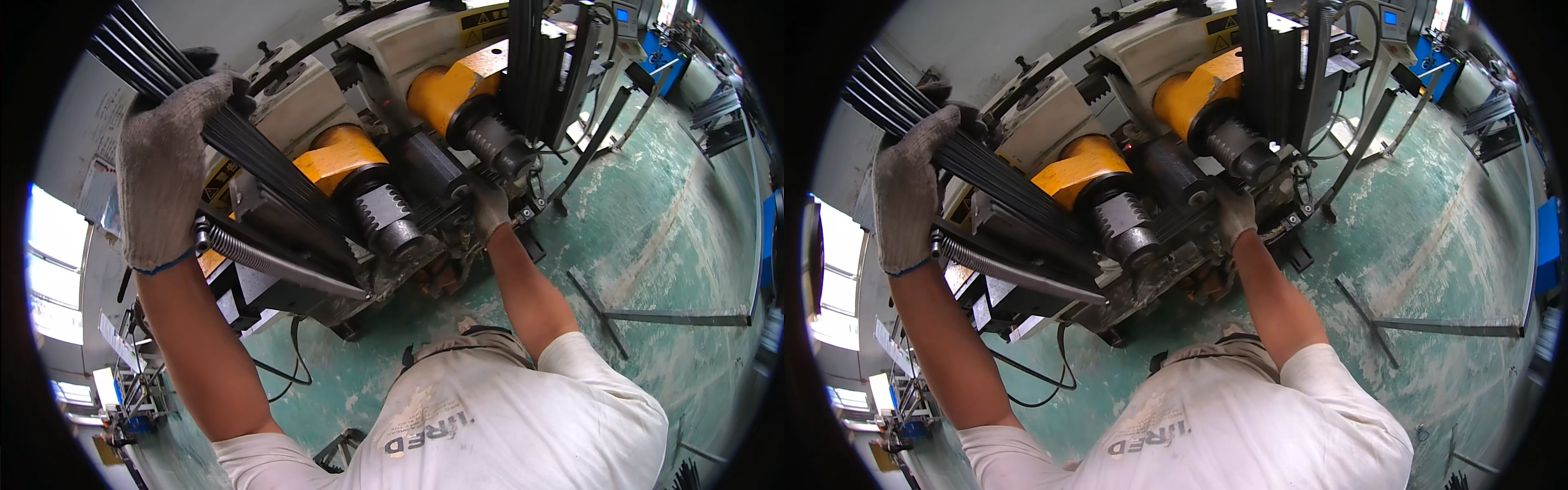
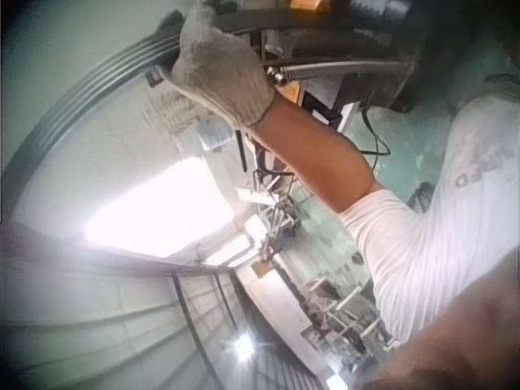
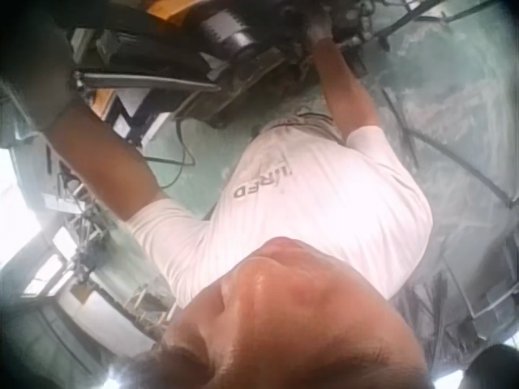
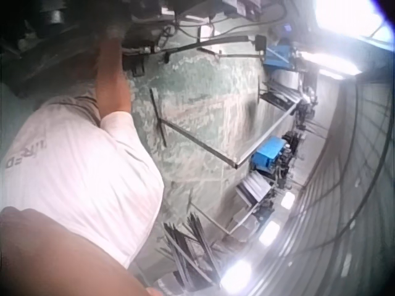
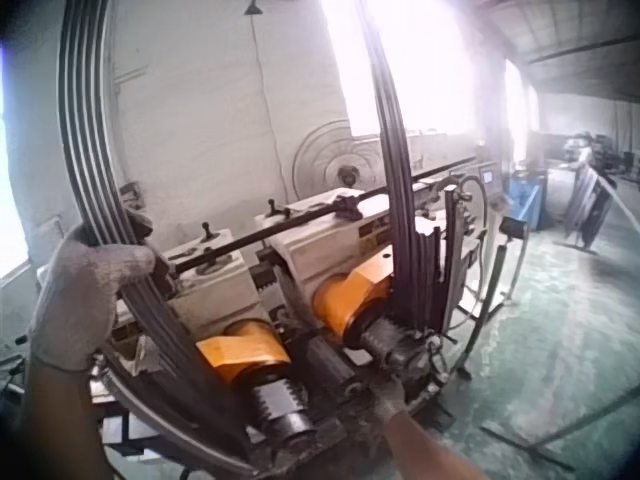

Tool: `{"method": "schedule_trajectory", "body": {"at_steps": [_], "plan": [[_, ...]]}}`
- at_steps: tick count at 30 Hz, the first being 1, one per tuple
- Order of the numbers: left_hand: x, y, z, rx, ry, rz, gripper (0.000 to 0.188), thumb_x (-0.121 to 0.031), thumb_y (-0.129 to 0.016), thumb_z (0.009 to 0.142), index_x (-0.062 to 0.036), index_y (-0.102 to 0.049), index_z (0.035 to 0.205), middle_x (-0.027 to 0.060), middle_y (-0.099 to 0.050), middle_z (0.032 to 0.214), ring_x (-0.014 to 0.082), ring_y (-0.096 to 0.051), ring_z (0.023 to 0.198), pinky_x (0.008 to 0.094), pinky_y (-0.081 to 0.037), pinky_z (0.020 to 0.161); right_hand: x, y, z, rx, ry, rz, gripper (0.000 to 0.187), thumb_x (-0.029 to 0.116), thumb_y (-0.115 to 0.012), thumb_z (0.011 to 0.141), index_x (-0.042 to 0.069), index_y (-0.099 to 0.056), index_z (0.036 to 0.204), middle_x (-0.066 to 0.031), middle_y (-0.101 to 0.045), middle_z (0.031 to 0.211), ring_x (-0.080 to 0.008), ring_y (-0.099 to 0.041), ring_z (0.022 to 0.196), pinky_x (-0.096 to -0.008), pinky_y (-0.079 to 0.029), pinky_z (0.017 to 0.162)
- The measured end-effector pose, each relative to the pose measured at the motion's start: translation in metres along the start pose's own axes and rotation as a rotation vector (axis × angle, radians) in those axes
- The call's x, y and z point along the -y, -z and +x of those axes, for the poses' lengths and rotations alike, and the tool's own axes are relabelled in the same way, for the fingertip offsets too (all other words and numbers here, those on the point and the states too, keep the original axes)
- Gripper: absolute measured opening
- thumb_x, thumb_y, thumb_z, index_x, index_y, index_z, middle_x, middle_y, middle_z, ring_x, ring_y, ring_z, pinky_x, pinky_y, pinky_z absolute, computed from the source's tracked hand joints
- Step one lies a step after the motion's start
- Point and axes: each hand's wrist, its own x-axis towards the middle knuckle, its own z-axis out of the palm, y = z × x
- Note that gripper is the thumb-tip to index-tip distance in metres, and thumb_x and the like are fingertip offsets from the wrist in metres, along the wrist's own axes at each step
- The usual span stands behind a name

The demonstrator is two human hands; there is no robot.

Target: The person repeatedly feeds bundles of long metal rods into a bending machine, operates the machine to bend them, and then stacks the finished rods on a nearby rack. The person wears gloves and uses both hands to handle the rods and operate the machine.

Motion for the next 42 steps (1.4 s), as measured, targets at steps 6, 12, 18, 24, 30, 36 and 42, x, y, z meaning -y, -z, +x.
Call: {"method": "schedule_trajectory", "body": {"at_steps": [6, 12, 18, 24, 30, 36, 42], "plan": [[0.012, 0.007, -0.019, 0.09, 0.038, -0.247, 0.026, -0.009, -0.072, 0.106, -0.0154, -0.082, 0.129, 0.0104, -0.086, 0.119, 0.0242, -0.083, 0.113, 0.0393, -0.07, 0.096, -0.014, 0.01, 0.014, 0.072, 0.141, -0.113, 0.027, 0.013, -0.07, 0.104, -0.001, -0.078, 0.126, -0.0052, -0.078, 0.113, -0.0171, -0.073, 0.098, -0.0353, -0.058, 0.086], [0.009, 0.014, -0.02, 0.161, 0.004, -0.29, 0.029, -0.013, -0.065, 0.111, -0.0077, -0.077, 0.136, 0.015, -0.084, 0.118, 0.0259, -0.084, 0.109, 0.0393, -0.071, 0.095, -0.015, 0.008, 0.018, 0.099, 0.061, 0.083, 0.028, 0.006, -0.067, 0.103, -0.001, -0.077, 0.128, -0.007, -0.079, 0.118, -0.0176, -0.074, 0.103, -0.0345, -0.059, 0.089], [0.008, 0.024, -0.027, 0.235, 0.113, -0.306, 0.031, -0.019, -0.066, 0.112, -0.0057, -0.076, 0.138, 0.016, -0.084, 0.12, 0.0278, -0.083, 0.111, 0.0423, -0.069, 0.1, -0.033, 0.025, 0.033, 0.167, 0.172, -0.135, 0.026, 0.012, -0.058, 0.105, 0.0, -0.077, 0.119, -0.0087, -0.08, 0.11, -0.0195, -0.076, 0.094, -0.0375, -0.062, 0.084], [-0.003, 0.027, -0.012, 0.281, 0.725, -0.765, 0.054, -0.045, -0.07, 0.108, 0.0014, -0.076, 0.135, 0.0187, -0.083, 0.124, 0.0316, -0.08, 0.119, 0.0493, -0.056, 0.117, -0.042, 0.041, 0.041, 0.097, 0.247, -0.294, 0.023, 0.013, -0.06, 0.104, 0.002, -0.08, 0.104, -0.0063, -0.08, 0.103, -0.0174, -0.075, 0.09, -0.0361, -0.061, 0.083], [0.032, 0.029, -0.036, 0.32, 0.111, -0.398, 0.045, -0.008, -0.062, 0.109, -0.0161, -0.066, 0.153, 0.0155, -0.082, 0.128, 0.028, -0.081, 0.119, 0.0388, -0.071, 0.101, -0.023, 0.016, 0.022, 0.088, 0.117, -0.149, 0.021, 0.013, -0.063, 0.103, 0.003, -0.079, 0.112, -0.0066, -0.079, 0.105, -0.0181, -0.075, 0.093, -0.0363, -0.061, 0.086], [0.031, 0.027, -0.026, 0.284, -0.105, -0.146, 0.053, -0.002, -0.062, 0.107, -0.0222, -0.065, 0.156, 0.0102, -0.081, 0.132, 0.0291, -0.083, 0.113, 0.0383, -0.073, 0.096, -0.006, 0.006, 0.012, 0.106, 0.026, -0.061, 0.034, 0.006, -0.064, 0.104, -0.001, -0.075, 0.135, -0.0105, -0.076, 0.132, -0.0172, -0.074, 0.113, -0.0335, -0.06, 0.099], [-0.014, 0.033, 0.0, 0.048, -0.074, -0.123, 0.018, -0.015, -0.068, 0.11, -0.0072, -0.076, 0.124, 0.0064, -0.081, 0.099, 0.0189, -0.08, 0.079, 0.0271, -0.07, 0.072, -0.016, 0.016, 0.03, 0.039, -0.174, -0.024, 0.034, 0.021, -0.061, 0.108, -0.002, -0.076, 0.128, -0.0135, -0.077, 0.126, -0.0248, -0.075, 0.106, -0.0405, -0.062, 0.095]]}}
